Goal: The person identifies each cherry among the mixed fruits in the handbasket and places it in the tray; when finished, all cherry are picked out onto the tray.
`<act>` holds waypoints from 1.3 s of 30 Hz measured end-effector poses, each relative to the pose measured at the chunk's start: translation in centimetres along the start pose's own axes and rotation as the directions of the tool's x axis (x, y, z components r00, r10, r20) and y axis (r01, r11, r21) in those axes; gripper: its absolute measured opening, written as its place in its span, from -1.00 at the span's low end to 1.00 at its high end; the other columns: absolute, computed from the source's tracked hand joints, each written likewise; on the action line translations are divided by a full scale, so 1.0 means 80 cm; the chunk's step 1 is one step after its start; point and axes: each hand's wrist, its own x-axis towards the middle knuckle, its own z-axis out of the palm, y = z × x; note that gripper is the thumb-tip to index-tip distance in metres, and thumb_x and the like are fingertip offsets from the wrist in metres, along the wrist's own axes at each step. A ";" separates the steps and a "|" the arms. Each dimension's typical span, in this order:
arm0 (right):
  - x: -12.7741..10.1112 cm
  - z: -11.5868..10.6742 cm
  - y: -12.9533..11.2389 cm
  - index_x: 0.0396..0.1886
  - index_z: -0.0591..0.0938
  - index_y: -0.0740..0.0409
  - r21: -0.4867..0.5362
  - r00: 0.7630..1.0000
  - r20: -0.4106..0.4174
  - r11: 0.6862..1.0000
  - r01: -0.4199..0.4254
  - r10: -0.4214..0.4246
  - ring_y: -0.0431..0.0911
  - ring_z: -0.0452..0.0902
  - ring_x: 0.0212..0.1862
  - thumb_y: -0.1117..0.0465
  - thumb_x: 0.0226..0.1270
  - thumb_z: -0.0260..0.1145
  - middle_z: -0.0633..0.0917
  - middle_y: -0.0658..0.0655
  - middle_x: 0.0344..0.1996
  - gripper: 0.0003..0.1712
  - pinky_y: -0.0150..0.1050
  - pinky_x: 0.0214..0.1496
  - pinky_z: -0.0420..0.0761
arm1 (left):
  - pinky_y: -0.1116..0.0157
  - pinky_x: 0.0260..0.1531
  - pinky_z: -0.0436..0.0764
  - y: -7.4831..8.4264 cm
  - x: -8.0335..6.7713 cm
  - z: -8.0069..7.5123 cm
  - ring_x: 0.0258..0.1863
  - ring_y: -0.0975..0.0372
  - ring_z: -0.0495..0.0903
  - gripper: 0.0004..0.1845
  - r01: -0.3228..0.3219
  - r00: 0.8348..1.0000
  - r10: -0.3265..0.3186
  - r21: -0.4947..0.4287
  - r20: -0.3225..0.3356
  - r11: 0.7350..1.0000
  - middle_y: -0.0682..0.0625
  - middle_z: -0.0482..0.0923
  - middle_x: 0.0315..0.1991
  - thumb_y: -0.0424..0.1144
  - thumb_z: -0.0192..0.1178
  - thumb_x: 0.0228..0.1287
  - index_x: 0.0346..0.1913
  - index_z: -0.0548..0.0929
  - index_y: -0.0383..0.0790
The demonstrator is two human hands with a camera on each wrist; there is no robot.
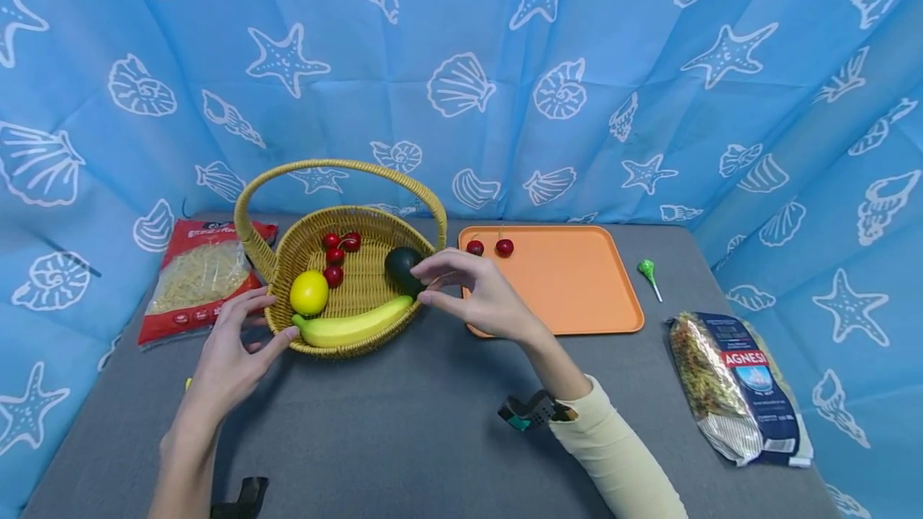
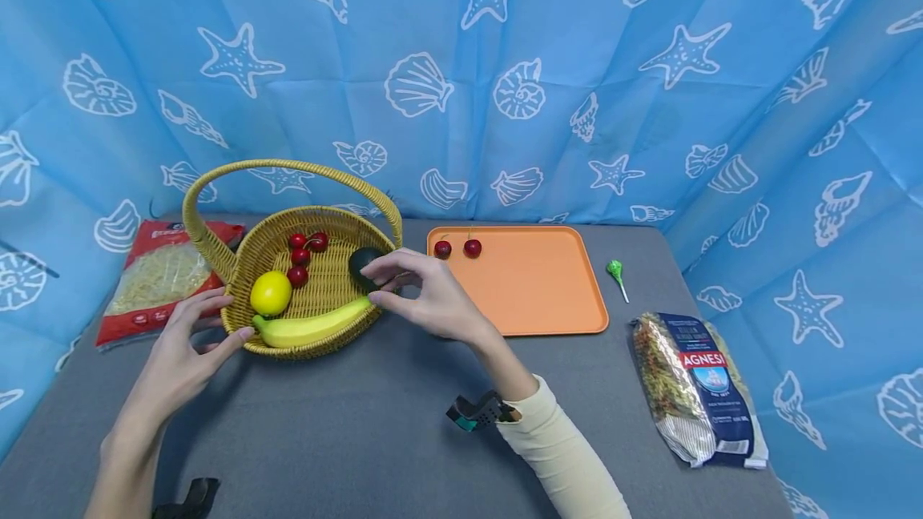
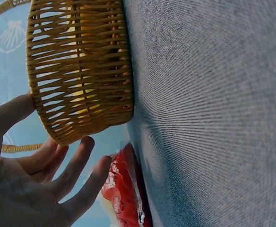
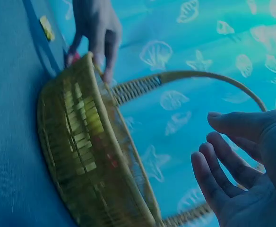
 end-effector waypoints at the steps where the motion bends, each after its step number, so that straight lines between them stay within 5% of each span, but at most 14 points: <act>1: 0.008 0.007 -0.001 0.21 0.71 0.28 0.009 1.000 0.022 1.000 -0.008 0.008 0.01 0.76 0.05 0.41 0.42 0.48 0.77 0.23 0.11 -0.61 -0.05 0.22 0.83 | -0.38 0.16 0.71 0.000 0.000 0.000 0.31 -0.29 0.51 -0.29 0.000 1.000 0.000 -0.001 0.000 1.000 -0.37 0.22 0.62 -0.07 0.41 0.50 0.52 0.42 -0.33; 15: 0.127 0.087 0.041 0.26 0.69 0.32 -0.114 0.951 0.241 0.979 -0.168 0.191 0.06 0.80 0.09 0.29 0.50 0.45 0.76 0.32 0.22 -0.60 -0.39 0.15 0.77 | -0.39 0.16 0.70 -0.001 0.000 0.000 0.32 -0.32 0.51 -0.28 0.003 1.000 -0.003 0.001 0.022 1.000 -0.38 0.20 0.62 -0.03 0.39 0.52 0.54 0.39 -0.32; 26: 0.156 0.132 0.068 0.35 0.69 0.20 -0.241 0.903 0.192 0.910 -0.336 0.384 -0.01 0.63 0.37 0.35 0.53 0.40 0.73 0.19 0.32 -0.57 -0.33 0.31 0.67 | -0.38 0.17 0.70 -0.001 0.000 0.000 0.31 -0.31 0.50 -0.27 0.003 1.000 -0.003 0.002 0.015 1.000 -0.39 0.21 0.61 -0.04 0.41 0.51 0.54 0.39 -0.32; 29: 0.160 0.139 0.073 0.39 0.68 0.19 -0.249 0.894 0.188 0.900 -0.358 0.407 -0.11 0.66 -0.06 0.40 0.51 0.38 0.71 0.19 0.38 -0.51 -0.45 -0.06 0.60 | -0.38 0.16 0.71 -0.001 -0.001 0.000 0.31 -0.31 0.50 -0.27 0.000 1.000 0.000 0.003 0.016 1.000 -0.39 0.21 0.61 -0.04 0.40 0.51 0.54 0.40 -0.32; 31: 0.162 0.142 0.076 0.40 0.68 0.16 -0.255 0.886 0.187 0.892 -0.373 0.424 -0.16 0.42 -0.38 0.42 0.49 0.39 0.71 0.17 0.40 -0.48 -0.43 -0.29 0.41 | -0.38 0.16 0.71 -0.001 -0.001 -0.001 0.31 -0.31 0.50 -0.27 -0.002 1.000 0.002 0.001 0.015 1.000 -0.40 0.21 0.61 -0.05 0.40 0.51 0.54 0.40 -0.32; 33: 0.163 0.143 0.079 0.40 0.69 0.15 -0.271 0.882 0.192 0.887 -0.373 0.429 -0.16 0.24 -0.43 0.43 0.47 0.41 0.71 0.17 0.40 -0.47 -0.37 -0.35 0.30 | -0.38 0.16 0.71 0.000 -0.001 -0.001 0.30 -0.31 0.50 -0.28 -0.004 1.000 0.004 0.002 0.014 1.000 -0.40 0.21 0.61 -0.05 0.40 0.51 0.54 0.40 -0.33; 35: 0.164 0.144 0.080 0.36 0.72 0.15 -0.308 0.887 0.185 0.882 -0.357 0.424 -0.17 0.43 -0.36 0.41 0.46 0.43 0.73 0.16 0.37 -0.50 -0.42 -0.29 0.40 | -0.38 0.16 0.71 0.000 -0.001 -0.001 0.30 -0.31 0.50 -0.28 -0.004 1.000 0.004 0.002 0.015 1.000 -0.40 0.21 0.60 -0.05 0.40 0.51 0.54 0.40 -0.33; 37: 0.163 0.145 0.080 0.30 0.74 0.16 -0.343 0.892 0.174 0.874 -0.343 0.418 -0.15 0.65 -0.08 0.37 0.45 0.46 0.76 0.14 0.32 -0.55 -0.45 -0.09 0.57 | -0.38 0.16 0.71 0.000 -0.001 -0.001 0.31 -0.31 0.50 -0.28 -0.002 1.000 0.002 0.005 0.016 1.000 -0.40 0.21 0.60 -0.05 0.40 0.51 0.54 0.40 -0.33; 39: 0.162 0.145 0.078 0.25 0.75 0.17 -0.380 0.899 0.163 0.867 -0.323 0.406 -0.09 0.67 0.24 0.33 0.45 0.49 0.78 0.14 0.27 -0.60 -0.41 0.15 0.65 | -0.38 0.16 0.71 0.000 -0.001 -0.001 0.31 -0.31 0.50 -0.27 0.002 1.000 -0.002 0.007 0.017 1.000 -0.40 0.21 0.61 -0.05 0.40 0.51 0.54 0.40 -0.32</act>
